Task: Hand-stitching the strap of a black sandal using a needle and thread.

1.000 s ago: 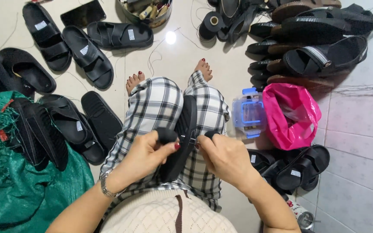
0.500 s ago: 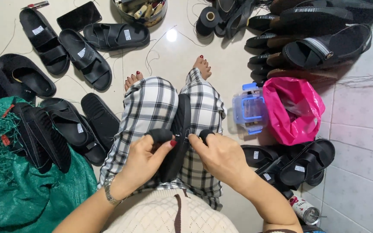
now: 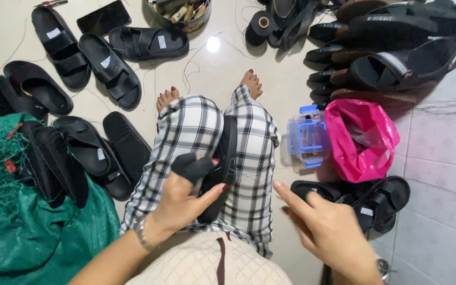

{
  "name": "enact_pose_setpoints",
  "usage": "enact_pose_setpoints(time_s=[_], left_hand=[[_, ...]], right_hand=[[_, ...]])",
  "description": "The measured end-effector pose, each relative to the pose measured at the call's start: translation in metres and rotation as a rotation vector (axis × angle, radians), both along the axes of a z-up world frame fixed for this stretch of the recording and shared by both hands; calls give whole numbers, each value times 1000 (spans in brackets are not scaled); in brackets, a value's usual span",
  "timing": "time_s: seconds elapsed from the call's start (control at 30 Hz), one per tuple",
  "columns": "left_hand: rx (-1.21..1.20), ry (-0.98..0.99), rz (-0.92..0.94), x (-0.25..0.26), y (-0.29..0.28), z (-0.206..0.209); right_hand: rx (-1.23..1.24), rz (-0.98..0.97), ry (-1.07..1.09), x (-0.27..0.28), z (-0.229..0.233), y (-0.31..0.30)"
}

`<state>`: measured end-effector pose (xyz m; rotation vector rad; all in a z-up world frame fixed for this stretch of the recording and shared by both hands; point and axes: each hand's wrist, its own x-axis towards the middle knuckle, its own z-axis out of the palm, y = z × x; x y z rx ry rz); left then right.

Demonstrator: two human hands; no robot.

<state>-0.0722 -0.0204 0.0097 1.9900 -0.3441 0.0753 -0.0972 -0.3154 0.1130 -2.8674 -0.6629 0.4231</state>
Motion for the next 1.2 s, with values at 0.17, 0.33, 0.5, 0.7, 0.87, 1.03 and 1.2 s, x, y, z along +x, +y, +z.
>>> enact_pose_setpoints(time_s=[0.17, 0.33, 0.5, 0.7, 0.87, 1.03, 1.2], left_hand=[[2, 76, 50, 2, 15, 21], [58, -15, -131, 10, 0, 16], [198, -71, -24, 4, -11, -2], [90, -7, -35, -1, 3, -12], [136, -189, 160, -7, 8, -36], [910, -389, 258, 8, 134, -60], [594, -378, 392, 28, 94, -16]], right_hand=[[595, -244, -34, 6, -68, 30], [807, -358, 30, 24, -96, 49], [1403, -98, 641, 38, -103, 25], [101, 145, -65, 57, -19, 50], [274, 74, -530, 42, -74, 58], [201, -453, -935, 28, -46, -32], [672, -483, -495, 27, -53, 4]])
